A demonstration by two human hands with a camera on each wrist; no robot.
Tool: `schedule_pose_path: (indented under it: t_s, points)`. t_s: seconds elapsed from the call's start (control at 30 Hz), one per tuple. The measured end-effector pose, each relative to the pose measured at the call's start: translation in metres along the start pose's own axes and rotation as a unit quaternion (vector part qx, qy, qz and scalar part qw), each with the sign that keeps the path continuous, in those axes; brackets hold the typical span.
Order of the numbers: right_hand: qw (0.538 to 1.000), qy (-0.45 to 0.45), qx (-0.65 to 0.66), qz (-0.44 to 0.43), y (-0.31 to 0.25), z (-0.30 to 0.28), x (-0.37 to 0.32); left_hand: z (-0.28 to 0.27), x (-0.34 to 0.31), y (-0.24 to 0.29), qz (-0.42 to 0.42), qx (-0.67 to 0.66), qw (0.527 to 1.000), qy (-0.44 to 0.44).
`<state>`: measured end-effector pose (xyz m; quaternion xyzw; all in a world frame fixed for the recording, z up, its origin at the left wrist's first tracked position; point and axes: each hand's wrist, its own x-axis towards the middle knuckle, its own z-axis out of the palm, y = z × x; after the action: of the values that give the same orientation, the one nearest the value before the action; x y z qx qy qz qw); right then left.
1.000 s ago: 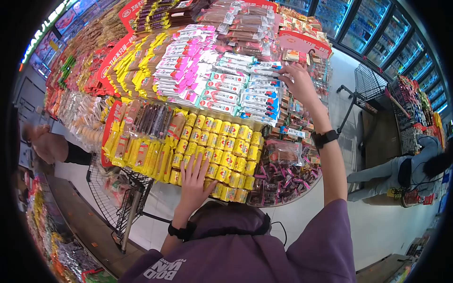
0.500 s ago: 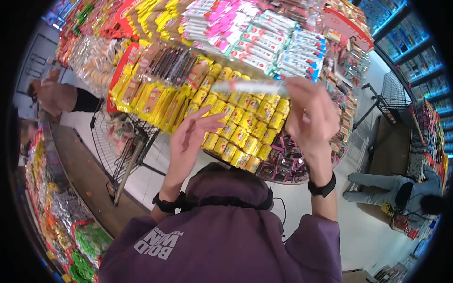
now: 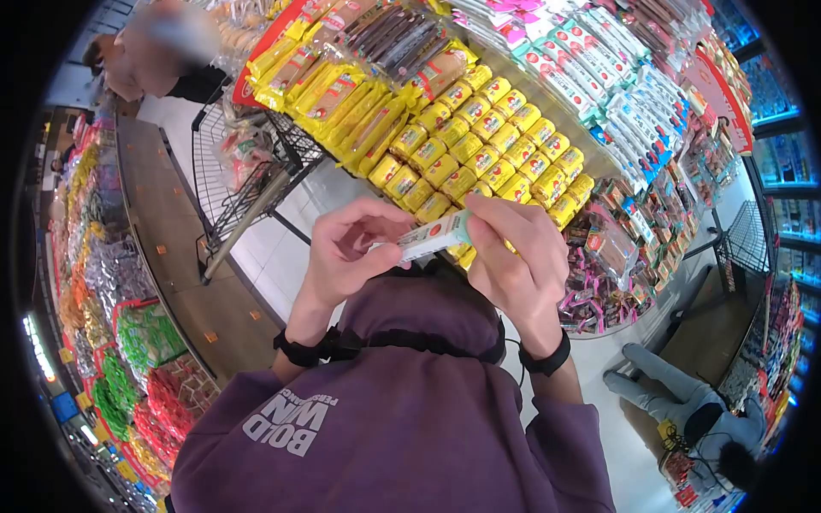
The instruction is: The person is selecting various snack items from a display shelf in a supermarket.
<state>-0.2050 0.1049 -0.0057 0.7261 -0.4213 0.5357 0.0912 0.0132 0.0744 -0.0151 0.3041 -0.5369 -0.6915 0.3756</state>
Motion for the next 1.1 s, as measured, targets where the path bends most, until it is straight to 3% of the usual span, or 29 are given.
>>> schedule_pose_path:
  t_s: [0.07, 0.17, 0.3, 0.53, 0.63, 0.67, 0.77, 0.87, 0.97, 1.1]
  points:
    - [0.999, 0.013, 0.027, -0.012, -0.004, 0.008, -0.001, 0.003, -0.011, 0.0, 0.025, -0.029, 0.997, 0.065]
    - [0.997, 0.011, 0.067, 0.022, -0.018, 0.015, -0.006, 0.0, -0.022, 0.005, 0.116, 0.073, 0.982, 0.13]
    - [0.986, -0.059, 0.141, 0.071, -0.04, 0.009, -0.002, 0.006, -0.041, 0.016, 0.103, 0.075, 0.973, 0.193]
    - [0.975, -0.155, 0.102, 0.125, -0.066, 0.0, -0.03, 0.015, -0.066, -0.008, 0.149, 0.061, 0.982, 0.104]
    - [0.972, -0.143, 0.103, 0.157, -0.082, -0.002, -0.049, 0.018, -0.084, -0.01, 0.123, 0.004, 0.982, 0.141]
    - [0.97, -0.135, 0.109, 0.169, -0.087, -0.005, -0.053, 0.007, -0.09, -0.019, 0.145, 0.083, 0.973, 0.16]
    - [0.964, -0.123, 0.116, 0.205, -0.096, -0.018, -0.069, -0.035, -0.106, -0.051, 0.103, 0.26, 0.919, 0.277]
    - [0.955, -0.115, 0.127, 0.242, -0.108, -0.036, -0.079, -0.09, -0.123, -0.084, 0.049, 0.436, 0.85, 0.292]
    - [0.952, -0.116, 0.13, 0.253, -0.116, -0.049, -0.089, -0.168, -0.127, -0.124, 0.056, 0.655, 0.687, 0.309]
    - [0.955, -0.123, 0.128, 0.239, -0.122, -0.06, -0.1, -0.243, -0.133, -0.147, -0.092, 0.713, 0.631, 0.29]
